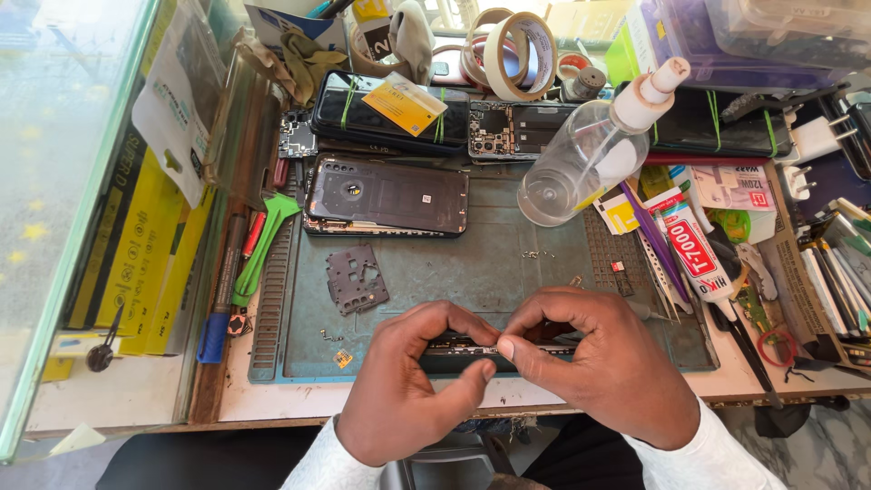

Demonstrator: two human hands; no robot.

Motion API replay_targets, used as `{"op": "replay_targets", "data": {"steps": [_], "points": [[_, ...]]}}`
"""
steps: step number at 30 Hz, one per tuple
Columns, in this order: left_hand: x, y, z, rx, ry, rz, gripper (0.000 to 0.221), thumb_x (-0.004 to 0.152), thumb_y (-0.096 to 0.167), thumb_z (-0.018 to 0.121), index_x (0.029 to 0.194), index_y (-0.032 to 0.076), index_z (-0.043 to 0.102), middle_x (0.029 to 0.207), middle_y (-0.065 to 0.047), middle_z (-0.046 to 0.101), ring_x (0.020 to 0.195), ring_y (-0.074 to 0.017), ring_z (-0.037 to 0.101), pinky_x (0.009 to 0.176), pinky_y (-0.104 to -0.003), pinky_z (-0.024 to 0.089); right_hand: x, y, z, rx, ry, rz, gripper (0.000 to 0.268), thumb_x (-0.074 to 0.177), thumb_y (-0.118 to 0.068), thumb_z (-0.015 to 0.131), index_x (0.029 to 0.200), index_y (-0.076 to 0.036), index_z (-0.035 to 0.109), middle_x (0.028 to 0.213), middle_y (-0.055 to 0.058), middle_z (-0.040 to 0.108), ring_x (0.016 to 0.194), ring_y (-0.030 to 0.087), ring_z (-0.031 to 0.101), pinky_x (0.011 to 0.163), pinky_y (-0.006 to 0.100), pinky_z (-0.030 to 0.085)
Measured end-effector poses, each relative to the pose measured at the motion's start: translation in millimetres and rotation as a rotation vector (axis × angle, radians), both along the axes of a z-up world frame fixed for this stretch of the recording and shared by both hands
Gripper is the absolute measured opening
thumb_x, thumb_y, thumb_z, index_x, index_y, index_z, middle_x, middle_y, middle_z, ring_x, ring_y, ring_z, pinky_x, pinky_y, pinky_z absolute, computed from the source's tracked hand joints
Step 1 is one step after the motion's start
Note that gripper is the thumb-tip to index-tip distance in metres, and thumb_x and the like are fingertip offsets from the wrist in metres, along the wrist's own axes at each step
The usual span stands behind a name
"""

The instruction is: The person repairs a disassembled smartphone by connecting internal ribbon cables and repositioning components. They use tweezers to carefully align and press down connectors on the motherboard, then handle the phone's back cover and a metal shielding plate.

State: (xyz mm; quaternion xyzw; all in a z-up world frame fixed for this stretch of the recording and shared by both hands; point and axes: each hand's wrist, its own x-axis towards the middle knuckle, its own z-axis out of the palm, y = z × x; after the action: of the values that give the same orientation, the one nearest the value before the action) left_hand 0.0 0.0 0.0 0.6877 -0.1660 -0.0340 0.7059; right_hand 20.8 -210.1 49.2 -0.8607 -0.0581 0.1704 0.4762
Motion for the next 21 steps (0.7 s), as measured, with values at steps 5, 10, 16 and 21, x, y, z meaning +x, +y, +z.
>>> {"op": "replay_targets", "data": {"steps": [5, 10, 16, 21], "points": [[-0.8, -0.5, 0.4, 0.017, 0.006, 0.011, 0.018, 0.079, 0.003, 0.076, 0.095, -0.001, 0.070, 0.093, -0.010, 0.076, 0.088, -0.0179, 0.073, 0.081, -0.031, 0.057, 0.7, 3.5, 12.3, -0.074, -0.094, 0.093, 0.017, 0.079, -0.020, 0.078, 0.087, -0.005, 0.079, 0.076, 0.005, 0.079, 0.073, 0.016, 0.072, 0.066, 0.030, 0.058], [-1.1, 1.1, -0.2, 0.007, -0.011, 0.015, 0.018, 0.080, 0.005, 0.077, 0.096, -0.001, 0.071, 0.096, -0.010, 0.077, 0.090, -0.0185, 0.074, 0.082, -0.031, 0.058, 5.8, 1.0, 17.9, -0.106, -0.216, 0.208, 0.014, 0.081, -0.019, 0.077, 0.086, -0.005, 0.078, 0.077, 0.005, 0.079, 0.073, 0.016, 0.072, 0.063, 0.030, 0.058], [-1.1, 0.8, -2.2, -0.008, -0.023, 0.022, 0.017, 0.081, 0.007, 0.077, 0.095, -0.001, 0.071, 0.098, -0.011, 0.078, 0.092, -0.0191, 0.076, 0.083, -0.031, 0.059, 9.8, -3.5, 17.5, -0.122, -0.229, 0.288, 0.015, 0.086, -0.022, 0.078, 0.092, -0.008, 0.078, 0.080, 0.004, 0.078, 0.074, 0.016, 0.070, 0.063, 0.030, 0.056], [-0.3, 1.1, -1.8, -0.007, -0.004, 0.019, 0.019, 0.080, 0.008, 0.078, 0.095, -0.001, 0.072, 0.095, -0.010, 0.078, 0.088, -0.0188, 0.076, 0.081, -0.031, 0.059, 16.4, -3.9, 23.9, -0.237, -0.199, 0.327, 0.017, 0.082, -0.026, 0.079, 0.089, -0.011, 0.079, 0.079, 0.004, 0.078, 0.072, 0.019, 0.072, 0.062, 0.032, 0.056]]}}
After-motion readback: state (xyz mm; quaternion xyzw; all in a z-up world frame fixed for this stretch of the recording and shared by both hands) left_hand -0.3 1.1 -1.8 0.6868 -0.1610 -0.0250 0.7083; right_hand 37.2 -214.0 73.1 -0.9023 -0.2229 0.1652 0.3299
